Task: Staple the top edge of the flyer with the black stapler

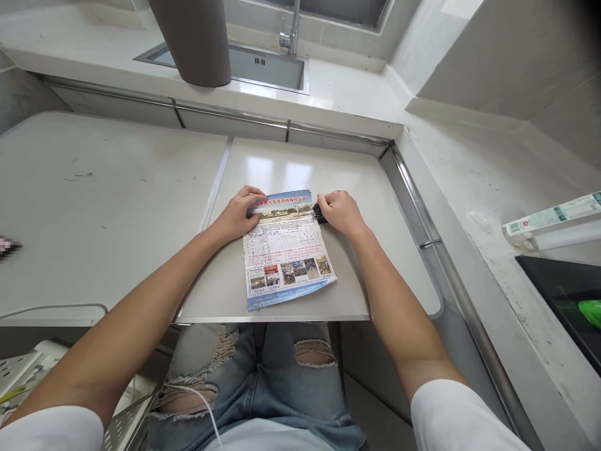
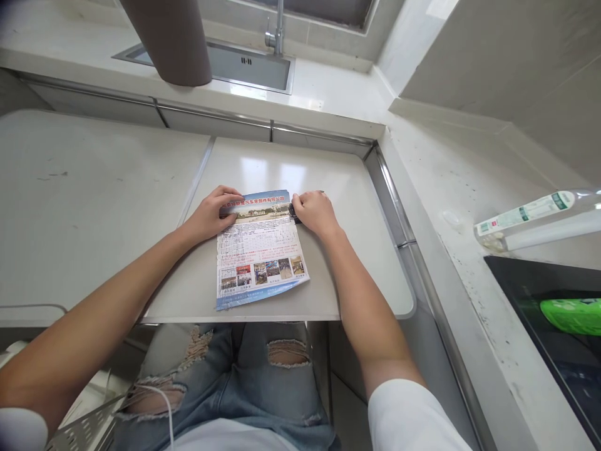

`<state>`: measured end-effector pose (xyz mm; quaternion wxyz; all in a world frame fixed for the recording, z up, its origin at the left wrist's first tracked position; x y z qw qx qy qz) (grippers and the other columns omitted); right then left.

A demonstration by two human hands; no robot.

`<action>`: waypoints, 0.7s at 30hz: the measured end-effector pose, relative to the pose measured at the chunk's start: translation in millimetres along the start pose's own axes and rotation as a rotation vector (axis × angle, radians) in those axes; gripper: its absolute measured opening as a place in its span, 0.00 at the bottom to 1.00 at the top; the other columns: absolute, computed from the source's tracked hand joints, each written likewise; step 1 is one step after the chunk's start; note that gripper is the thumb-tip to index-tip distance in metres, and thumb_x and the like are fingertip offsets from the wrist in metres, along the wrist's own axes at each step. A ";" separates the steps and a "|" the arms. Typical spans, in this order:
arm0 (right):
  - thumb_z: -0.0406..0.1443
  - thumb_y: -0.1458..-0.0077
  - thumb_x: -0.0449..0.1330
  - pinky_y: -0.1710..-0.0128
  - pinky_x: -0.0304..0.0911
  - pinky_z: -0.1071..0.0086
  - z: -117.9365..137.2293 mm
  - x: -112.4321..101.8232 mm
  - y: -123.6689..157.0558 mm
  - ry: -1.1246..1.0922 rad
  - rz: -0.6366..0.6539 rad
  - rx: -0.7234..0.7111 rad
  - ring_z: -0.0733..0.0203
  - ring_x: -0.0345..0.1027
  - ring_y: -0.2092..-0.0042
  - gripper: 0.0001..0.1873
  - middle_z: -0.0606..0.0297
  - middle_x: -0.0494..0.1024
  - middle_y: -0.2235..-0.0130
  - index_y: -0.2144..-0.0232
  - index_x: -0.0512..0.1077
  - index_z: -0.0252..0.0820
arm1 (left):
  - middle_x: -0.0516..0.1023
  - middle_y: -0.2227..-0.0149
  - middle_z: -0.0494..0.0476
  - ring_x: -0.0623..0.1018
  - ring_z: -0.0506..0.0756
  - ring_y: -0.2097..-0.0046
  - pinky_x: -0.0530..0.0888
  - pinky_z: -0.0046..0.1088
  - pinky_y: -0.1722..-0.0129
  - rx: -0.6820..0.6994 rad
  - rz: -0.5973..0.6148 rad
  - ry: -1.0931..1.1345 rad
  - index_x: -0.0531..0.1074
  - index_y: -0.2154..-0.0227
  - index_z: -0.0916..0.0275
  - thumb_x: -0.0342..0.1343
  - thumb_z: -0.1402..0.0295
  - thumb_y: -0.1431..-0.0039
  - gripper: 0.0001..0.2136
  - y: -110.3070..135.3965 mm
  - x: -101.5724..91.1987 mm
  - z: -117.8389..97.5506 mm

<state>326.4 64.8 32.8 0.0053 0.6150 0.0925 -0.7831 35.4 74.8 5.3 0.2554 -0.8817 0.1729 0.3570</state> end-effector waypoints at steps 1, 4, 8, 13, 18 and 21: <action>0.42 0.29 0.45 0.64 0.52 0.64 0.9 0.1 -0.1 0.018 0.007 0.005 0.55 0.67 0.68 0.30 0.55 0.79 0.73 0.80 0.72 0.42 | 0.73 0.43 0.62 0.77 0.62 0.46 0.79 0.41 0.49 0.004 -0.002 0.000 0.77 0.48 0.60 0.57 0.76 0.43 0.20 -0.1 -0.2 0.0; 0.40 0.28 0.45 0.61 0.53 0.63 2.8 0.3 -0.9 0.062 0.018 0.021 0.52 0.71 0.65 0.30 0.51 0.82 0.69 0.77 0.76 0.40 | 0.74 0.43 0.62 0.77 0.62 0.44 0.78 0.42 0.47 -0.002 -0.002 0.003 0.78 0.48 0.60 0.58 0.75 0.44 0.19 0.1 -1.4 -0.2; 0.39 0.28 0.43 0.56 0.55 0.62 5.3 -0.7 -1.7 0.111 0.045 0.016 0.50 0.74 0.61 0.30 0.49 0.84 0.66 0.74 0.79 0.39 | 0.74 0.43 0.61 0.78 0.62 0.46 0.79 0.41 0.49 -0.012 0.039 0.022 0.78 0.48 0.59 0.58 0.74 0.44 0.20 1.1 -2.8 -1.8; 0.39 0.26 0.41 0.50 0.55 0.60 8.6 -1.7 -0.7 0.180 0.123 -0.007 0.48 0.75 0.55 0.31 0.46 0.85 0.59 0.68 0.81 0.37 | 0.75 0.44 0.60 0.78 0.61 0.47 0.78 0.40 0.50 -0.001 0.056 0.030 0.78 0.48 0.59 0.59 0.73 0.44 0.20 1.8 -3.2 -2.2; 0.39 0.26 0.40 0.47 0.55 0.59 11.1 -0.4 0.1 0.224 0.140 0.002 0.46 0.74 0.51 0.30 0.45 0.84 0.55 0.65 0.81 0.37 | 0.75 0.44 0.60 0.78 0.61 0.47 0.78 0.40 0.50 -0.024 0.057 0.028 0.79 0.49 0.59 0.59 0.73 0.44 0.19 1.7 -3.3 -1.4; 0.38 0.26 0.41 0.48 0.55 0.58 11.7 0.5 -0.1 0.203 0.127 0.014 0.46 0.74 0.51 0.30 0.46 0.84 0.56 0.66 0.81 0.37 | 0.75 0.44 0.60 0.78 0.60 0.48 0.78 0.40 0.51 -0.023 0.060 0.033 0.78 0.48 0.59 0.59 0.72 0.44 0.20 1.8 -2.4 -0.6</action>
Point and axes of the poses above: each hand's wrist, its own y-axis away from the middle knuckle, its own x-axis out of the palm, z = x × y, the point moved 2 cm from there along -y, towards the middle knuckle
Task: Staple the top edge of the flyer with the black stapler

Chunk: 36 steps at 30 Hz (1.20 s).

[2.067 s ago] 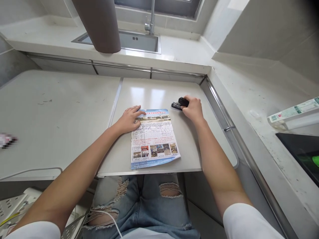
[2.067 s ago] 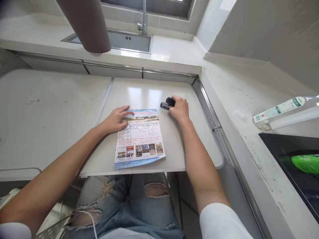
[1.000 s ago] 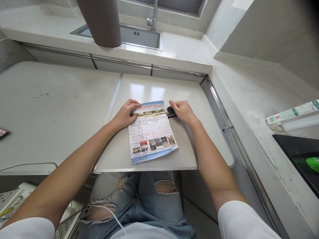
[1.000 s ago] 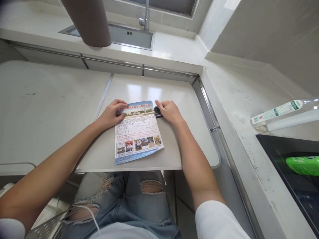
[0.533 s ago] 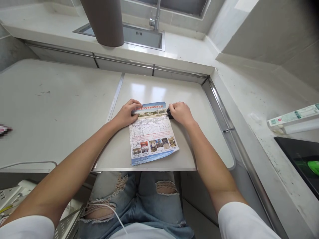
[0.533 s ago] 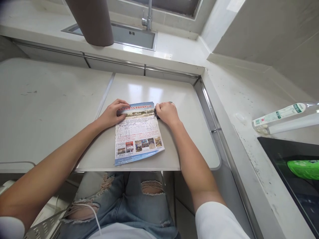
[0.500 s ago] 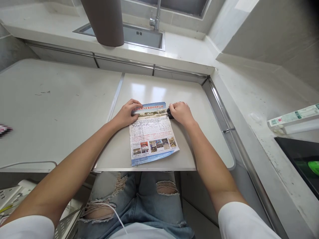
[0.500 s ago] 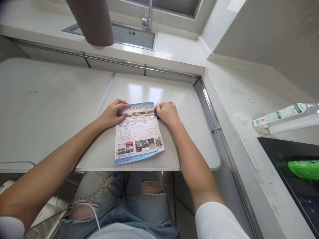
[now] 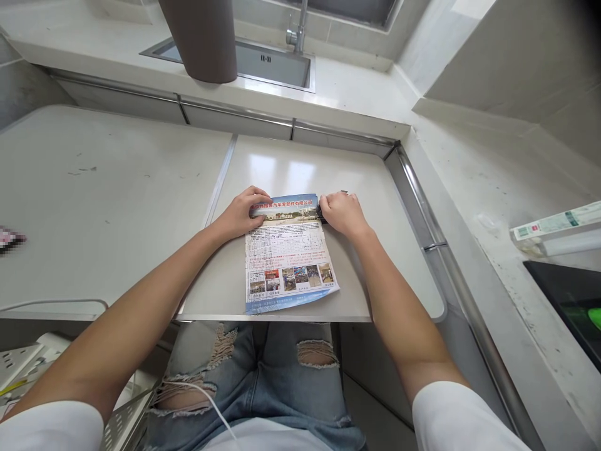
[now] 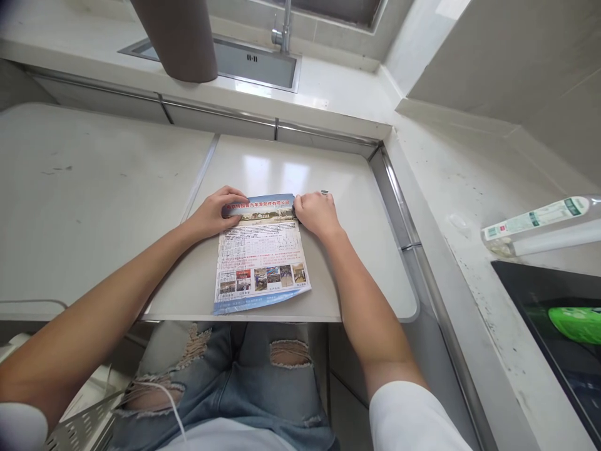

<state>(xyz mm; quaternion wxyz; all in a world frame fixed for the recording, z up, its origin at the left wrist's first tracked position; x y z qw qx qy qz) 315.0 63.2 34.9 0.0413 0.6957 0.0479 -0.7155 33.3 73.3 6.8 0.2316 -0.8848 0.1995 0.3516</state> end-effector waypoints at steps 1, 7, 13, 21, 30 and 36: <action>0.38 0.26 0.41 0.48 0.55 0.58 0.1 0.3 -0.2 -0.010 -0.005 0.004 0.46 0.74 0.51 0.29 0.46 0.85 0.56 0.66 0.81 0.37 | 0.75 0.44 0.60 0.78 0.60 0.48 0.78 0.40 0.51 0.001 0.000 0.002 0.78 0.48 0.58 0.59 0.72 0.44 0.20 0.0 0.4 0.5; 0.38 0.27 0.42 0.50 0.55 0.59 0.3 1.2 -1.4 -0.050 -0.033 0.039 0.45 0.73 0.51 0.28 0.45 0.85 0.57 0.67 0.80 0.37 | 0.74 0.44 0.60 0.78 0.60 0.49 0.78 0.41 0.51 0.000 0.002 0.007 0.78 0.48 0.58 0.59 0.72 0.44 0.20 -0.3 1.8 2.2; 0.37 0.28 0.43 0.50 0.54 0.59 0.3 0.8 -0.7 -0.079 -0.047 0.048 0.46 0.73 0.51 0.27 0.46 0.84 0.57 0.67 0.80 0.37 | 0.74 0.44 0.60 0.77 0.61 0.47 0.78 0.41 0.48 0.008 -0.003 0.000 0.78 0.48 0.58 0.59 0.71 0.43 0.19 -1.0 2.2 1.7; 0.36 0.27 0.43 0.48 0.54 0.59 4.1 -0.1 1.5 -0.090 -0.049 0.068 0.45 0.73 0.50 0.27 0.46 0.84 0.57 0.67 0.79 0.37 | 0.74 0.44 0.61 0.78 0.61 0.48 0.78 0.43 0.47 -0.006 -0.003 0.005 0.78 0.48 0.59 0.60 0.71 0.43 0.18 -1.6 2.7 2.5; 0.38 0.26 0.41 0.46 0.55 0.56 7.7 -0.3 3.0 -0.055 -0.035 0.065 0.44 0.73 0.50 0.30 0.44 0.84 0.56 0.65 0.81 0.37 | 0.74 0.44 0.62 0.78 0.61 0.48 0.79 0.43 0.48 -0.014 0.004 0.012 0.78 0.48 0.59 0.60 0.70 0.43 0.18 -2.0 3.2 2.9; 0.40 0.26 0.41 0.45 0.55 0.54 10.3 1.7 2.5 -0.051 -0.037 0.073 0.43 0.73 0.50 0.30 0.43 0.84 0.57 0.64 0.81 0.36 | 0.74 0.44 0.61 0.78 0.61 0.49 0.79 0.44 0.47 -0.019 0.006 0.015 0.78 0.49 0.58 0.60 0.70 0.44 0.18 -2.5 3.5 2.5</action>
Point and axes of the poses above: each hand's wrist, its own y-axis away from the middle knuckle, its own x-axis out of the palm, z = x × y, the point moved 2 cm from there along -y, towards the middle knuckle
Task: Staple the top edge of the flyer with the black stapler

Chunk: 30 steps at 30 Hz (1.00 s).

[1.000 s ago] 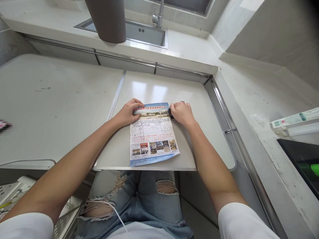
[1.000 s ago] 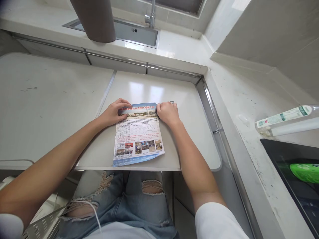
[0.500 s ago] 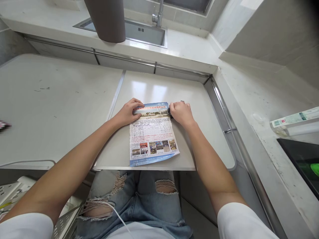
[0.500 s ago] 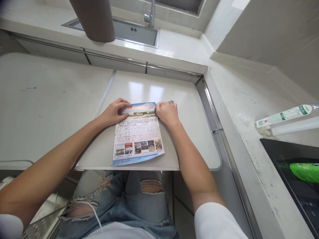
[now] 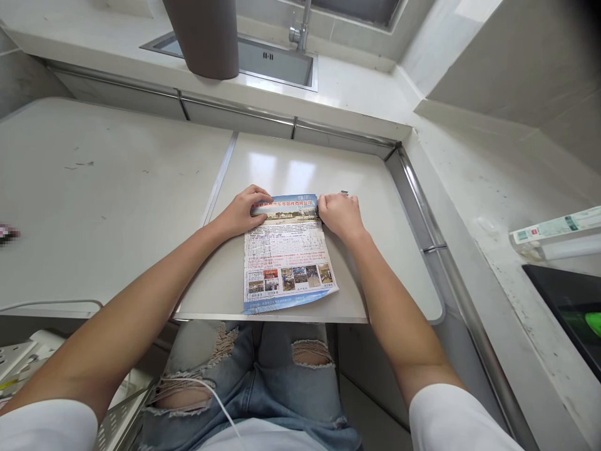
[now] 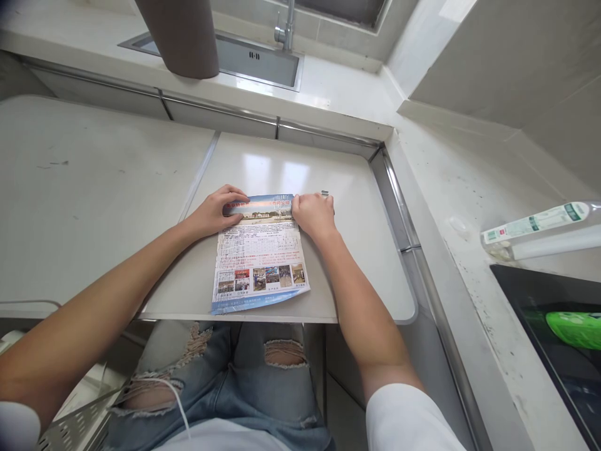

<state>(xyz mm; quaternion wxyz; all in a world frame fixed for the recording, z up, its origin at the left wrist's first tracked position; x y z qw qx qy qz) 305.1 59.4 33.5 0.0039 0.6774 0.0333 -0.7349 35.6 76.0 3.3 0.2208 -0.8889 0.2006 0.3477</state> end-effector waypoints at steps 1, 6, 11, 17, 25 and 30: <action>0.40 0.26 0.41 0.45 0.55 0.54 0.3 0.4 -0.1 0.003 -0.001 -0.002 0.43 0.73 0.50 0.30 0.43 0.84 0.57 0.64 0.81 0.36 | 0.74 0.45 0.61 0.78 0.60 0.50 0.79 0.44 0.48 0.003 -0.001 0.000 0.78 0.49 0.58 0.60 0.70 0.44 0.18 0.0 0.0 0.2; 0.38 0.27 0.41 0.46 0.55 0.52 1.0 0.6 0.2 0.021 -0.003 -0.013 0.42 0.73 0.49 0.29 0.43 0.84 0.56 0.65 0.82 0.37 | 0.74 0.45 0.61 0.78 0.60 0.49 0.79 0.43 0.48 0.026 -0.004 0.000 0.78 0.49 0.59 0.60 0.71 0.43 0.17 -0.2 -0.1 0.2; 0.38 0.27 0.40 0.46 0.54 0.50 2.5 -0.4 1.9 0.036 0.012 -0.023 0.40 0.72 0.49 0.30 0.42 0.83 0.56 0.64 0.81 0.36 | 0.75 0.45 0.62 0.78 0.61 0.47 0.78 0.44 0.46 0.026 -0.005 0.000 0.78 0.50 0.59 0.59 0.71 0.43 0.17 0.0 -0.9 -1.5; 0.38 0.26 0.40 0.47 0.53 0.50 5.4 1.9 3.0 0.095 0.003 -0.035 0.40 0.70 0.49 0.29 0.42 0.83 0.55 0.63 0.81 0.35 | 0.74 0.44 0.61 0.78 0.61 0.46 0.78 0.43 0.45 0.028 -0.005 -0.001 0.78 0.48 0.58 0.60 0.71 0.43 0.18 0.9 -0.1 1.7; 0.40 0.26 0.39 0.46 0.52 0.46 10.7 4.7 5.9 0.164 -0.008 -0.030 0.39 0.67 0.48 0.31 0.39 0.81 0.50 0.57 0.81 0.33 | 0.74 0.44 0.61 0.78 0.61 0.46 0.77 0.43 0.43 0.029 -0.012 0.019 0.78 0.49 0.59 0.59 0.73 0.43 0.18 1.5 0.1 -1.5; 0.39 0.26 0.40 0.46 0.52 0.44 15.2 9.8 6.7 0.184 -0.016 -0.023 0.37 0.66 0.47 0.30 0.38 0.80 0.50 0.56 0.82 0.33 | 0.74 0.43 0.61 0.78 0.61 0.46 0.77 0.43 0.43 0.035 -0.007 0.017 0.78 0.48 0.59 0.59 0.73 0.43 0.19 1.4 1.3 1.6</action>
Point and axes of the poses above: each hand's wrist, its own y-axis away from the middle knuckle, its own x-axis out of the palm, z = x × y, the point moved 2 cm from there along -y, towards the middle knuckle
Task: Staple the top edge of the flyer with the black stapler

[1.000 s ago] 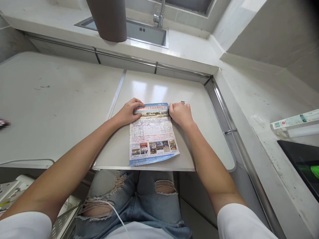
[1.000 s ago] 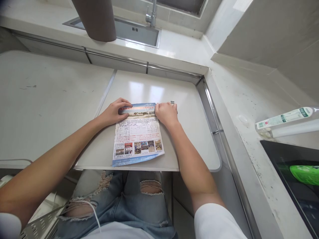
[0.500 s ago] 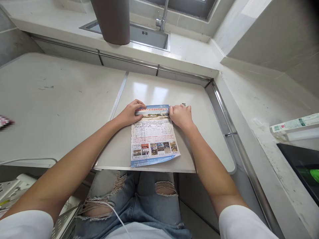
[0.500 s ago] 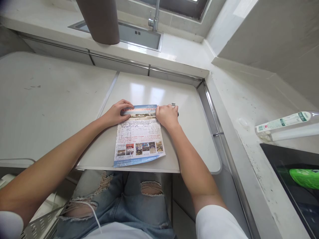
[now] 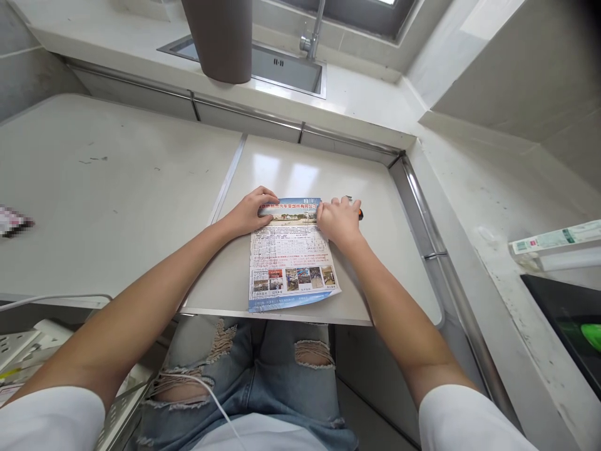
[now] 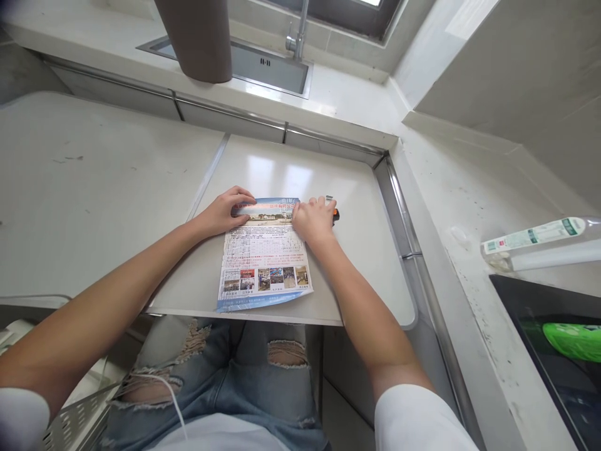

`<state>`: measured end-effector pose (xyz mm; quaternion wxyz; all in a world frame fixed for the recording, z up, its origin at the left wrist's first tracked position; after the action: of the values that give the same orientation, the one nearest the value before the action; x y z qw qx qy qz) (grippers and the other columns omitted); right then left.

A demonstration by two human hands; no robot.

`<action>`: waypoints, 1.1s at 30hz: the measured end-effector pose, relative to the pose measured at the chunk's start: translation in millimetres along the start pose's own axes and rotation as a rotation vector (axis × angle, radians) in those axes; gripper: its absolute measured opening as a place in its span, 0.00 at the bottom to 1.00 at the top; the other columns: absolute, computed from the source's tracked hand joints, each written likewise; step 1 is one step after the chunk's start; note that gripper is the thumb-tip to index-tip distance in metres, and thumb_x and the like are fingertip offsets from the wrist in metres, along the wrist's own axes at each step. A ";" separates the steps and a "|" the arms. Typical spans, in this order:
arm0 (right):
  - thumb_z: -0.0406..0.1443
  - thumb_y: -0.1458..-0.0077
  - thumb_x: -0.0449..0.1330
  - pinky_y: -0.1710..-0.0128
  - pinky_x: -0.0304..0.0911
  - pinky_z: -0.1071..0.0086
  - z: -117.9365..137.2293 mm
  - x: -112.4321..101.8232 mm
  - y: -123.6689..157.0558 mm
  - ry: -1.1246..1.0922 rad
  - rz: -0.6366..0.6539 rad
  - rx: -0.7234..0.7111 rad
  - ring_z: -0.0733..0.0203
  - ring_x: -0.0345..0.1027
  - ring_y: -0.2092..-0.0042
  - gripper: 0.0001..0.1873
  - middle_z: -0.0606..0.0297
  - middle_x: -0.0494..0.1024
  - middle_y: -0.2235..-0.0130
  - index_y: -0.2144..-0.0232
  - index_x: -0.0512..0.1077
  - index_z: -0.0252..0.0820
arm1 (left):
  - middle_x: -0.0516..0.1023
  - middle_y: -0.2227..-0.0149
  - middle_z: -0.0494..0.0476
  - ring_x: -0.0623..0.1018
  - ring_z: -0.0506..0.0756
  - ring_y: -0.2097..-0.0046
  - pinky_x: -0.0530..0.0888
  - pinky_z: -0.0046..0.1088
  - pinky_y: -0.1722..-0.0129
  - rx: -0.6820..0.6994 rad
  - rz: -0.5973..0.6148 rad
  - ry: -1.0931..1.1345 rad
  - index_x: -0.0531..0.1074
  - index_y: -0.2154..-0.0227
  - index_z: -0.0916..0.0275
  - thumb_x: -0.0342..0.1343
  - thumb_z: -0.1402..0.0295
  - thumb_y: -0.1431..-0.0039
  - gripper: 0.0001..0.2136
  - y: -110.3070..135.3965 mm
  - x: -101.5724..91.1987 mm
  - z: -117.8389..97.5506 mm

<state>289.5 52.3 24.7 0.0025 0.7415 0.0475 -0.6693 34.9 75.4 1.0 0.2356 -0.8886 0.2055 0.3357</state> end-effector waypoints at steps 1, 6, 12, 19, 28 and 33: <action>0.39 0.26 0.40 0.46 0.52 0.44 0.6 0.5 0.2 0.003 -0.010 0.001 0.37 0.66 0.47 0.30 0.37 0.79 0.50 0.56 0.82 0.33 | 0.74 0.43 0.62 0.78 0.61 0.46 0.77 0.43 0.44 0.003 0.001 -0.006 0.78 0.48 0.59 0.59 0.73 0.43 0.19 0.0 0.3 1.2; 0.39 0.26 0.41 0.45 0.54 0.47 -5.1 -2.1 -2.4 -0.070 -0.013 -0.028 0.40 0.68 0.47 0.28 0.42 0.81 0.51 0.57 0.81 0.36 | 0.74 0.42 0.63 0.78 0.62 0.47 0.77 0.44 0.45 -0.001 0.022 -0.037 0.78 0.47 0.60 0.58 0.69 0.41 0.19 -0.4 -0.8 1.9; 0.47 0.25 0.41 0.59 0.58 0.62 -37.8 -11.5 -8.0 -0.451 -0.076 -0.062 0.51 0.70 0.62 0.29 0.53 0.81 0.63 0.69 0.74 0.43 | 0.75 0.39 0.62 0.78 0.63 0.45 0.76 0.45 0.40 -0.042 0.051 -0.069 0.81 0.49 0.59 0.57 0.66 0.39 0.17 -1.3 -4.2 -2.4; 0.47 0.35 0.60 0.61 0.57 0.67 -77.6 -12.2 -6.3 -0.570 0.076 -0.492 0.56 0.67 0.61 0.13 0.61 0.78 0.62 0.63 0.71 0.43 | 0.75 0.39 0.62 0.78 0.63 0.45 0.78 0.43 0.44 -0.037 0.041 -0.063 0.81 0.49 0.60 0.58 0.65 0.39 0.17 -1.3 -2.4 1.0; 0.39 0.41 0.64 0.63 0.58 0.66 -108.8 3.7 -15.1 -0.442 0.085 -0.033 0.53 0.70 0.61 0.08 0.57 0.80 0.57 0.59 0.74 0.43 | 0.75 0.40 0.61 0.78 0.63 0.43 0.77 0.41 0.45 -0.031 0.030 -0.050 0.80 0.49 0.58 0.58 0.66 0.40 0.17 -1.7 -1.8 1.2; 0.44 0.38 0.63 0.59 0.62 0.61 -94.3 -3.4 -15.4 -0.406 -0.177 0.152 0.46 0.71 0.57 0.13 0.49 0.80 0.57 0.58 0.74 0.41 | 0.75 0.40 0.61 0.78 0.62 0.45 0.78 0.40 0.48 -0.034 0.027 -0.037 0.79 0.49 0.59 0.58 0.68 0.41 0.17 -1.5 -2.8 -0.8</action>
<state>381.6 73.8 38.8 -0.1024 0.5828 0.0602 -0.8039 34.2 76.8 3.8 0.2196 -0.8832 0.2073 0.3588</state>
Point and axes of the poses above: each hand's wrist, its own y-axis away from the middle knuckle, its own x-axis out of the palm, z = x × y, the point moved 2 cm from there along -y, towards the middle knuckle
